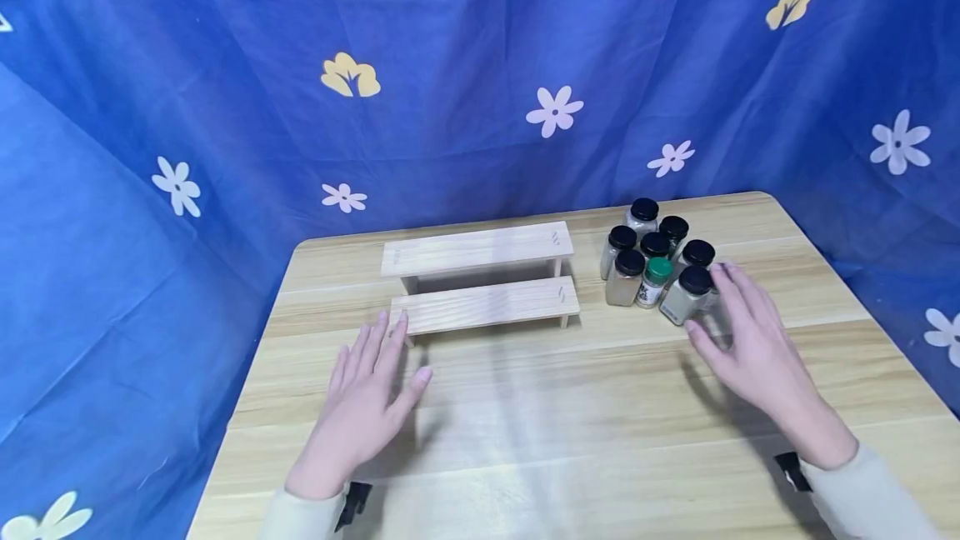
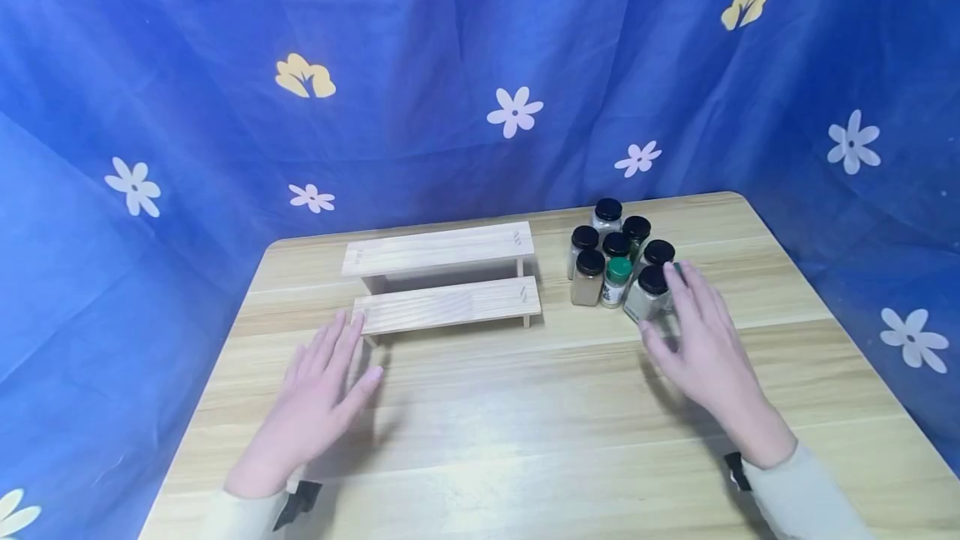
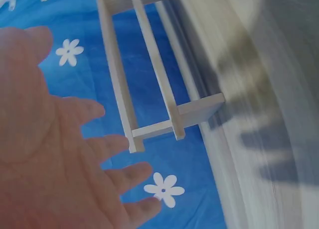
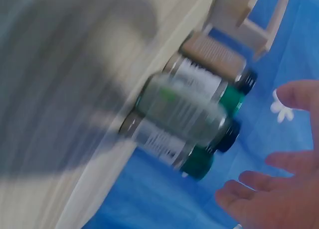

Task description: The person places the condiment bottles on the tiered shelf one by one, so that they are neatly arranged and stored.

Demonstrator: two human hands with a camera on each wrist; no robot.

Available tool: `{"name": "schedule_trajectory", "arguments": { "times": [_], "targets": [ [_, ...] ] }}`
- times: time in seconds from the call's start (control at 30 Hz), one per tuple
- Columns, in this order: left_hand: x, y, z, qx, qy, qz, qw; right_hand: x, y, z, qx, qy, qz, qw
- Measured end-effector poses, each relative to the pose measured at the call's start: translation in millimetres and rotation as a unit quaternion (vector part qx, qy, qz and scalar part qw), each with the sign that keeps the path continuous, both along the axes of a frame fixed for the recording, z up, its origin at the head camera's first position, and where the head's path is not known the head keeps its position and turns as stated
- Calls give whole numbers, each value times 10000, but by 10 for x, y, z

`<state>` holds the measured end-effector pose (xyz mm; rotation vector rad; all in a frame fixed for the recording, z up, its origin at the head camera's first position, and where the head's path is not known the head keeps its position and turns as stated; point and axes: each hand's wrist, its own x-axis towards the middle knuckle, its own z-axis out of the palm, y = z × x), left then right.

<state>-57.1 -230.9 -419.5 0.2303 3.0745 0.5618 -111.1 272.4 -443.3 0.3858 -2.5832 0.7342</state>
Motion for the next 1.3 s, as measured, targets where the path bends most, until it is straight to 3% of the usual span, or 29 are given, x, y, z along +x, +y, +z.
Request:
{"name": "schedule_trajectory", "arguments": {
  "times": [0.13, 0.3, 0.47, 0.6, 0.77, 1.03, 1.13, 1.3],
  "targets": [
    [-69, -49, 18, 737, -43, -32, 9973, -155, 147, 5, -415, -47, -76, 9991],
    [-204, -156, 0, 1610, -138, 110, 9868, -269, 291, -48, -722, -629, -301, 9950],
    [-350, -267, -43, 2165, -396, 552, 9739, -354, 395, -115, -1192, -1133, -353, 9858],
    [-439, -336, -80, 2423, -651, 1010, 9627, -404, 446, -172, -1606, -1293, -252, 9782],
    [-511, -373, -150, 2899, -840, 1335, 9440, -454, 486, -249, -1924, -1184, -10, 9742],
    [-572, -401, -309, 3521, -654, 1542, 9209, -498, 501, -320, -2107, -1181, 37, 9704],
    [-593, -397, -369, 3825, -512, 1582, 9089, -504, 490, -336, -2138, -1159, -51, 9700],
    [-624, -359, -453, 4394, -395, 1657, 8820, -509, 460, -341, -2322, -1131, -122, 9660]
  ]
}}
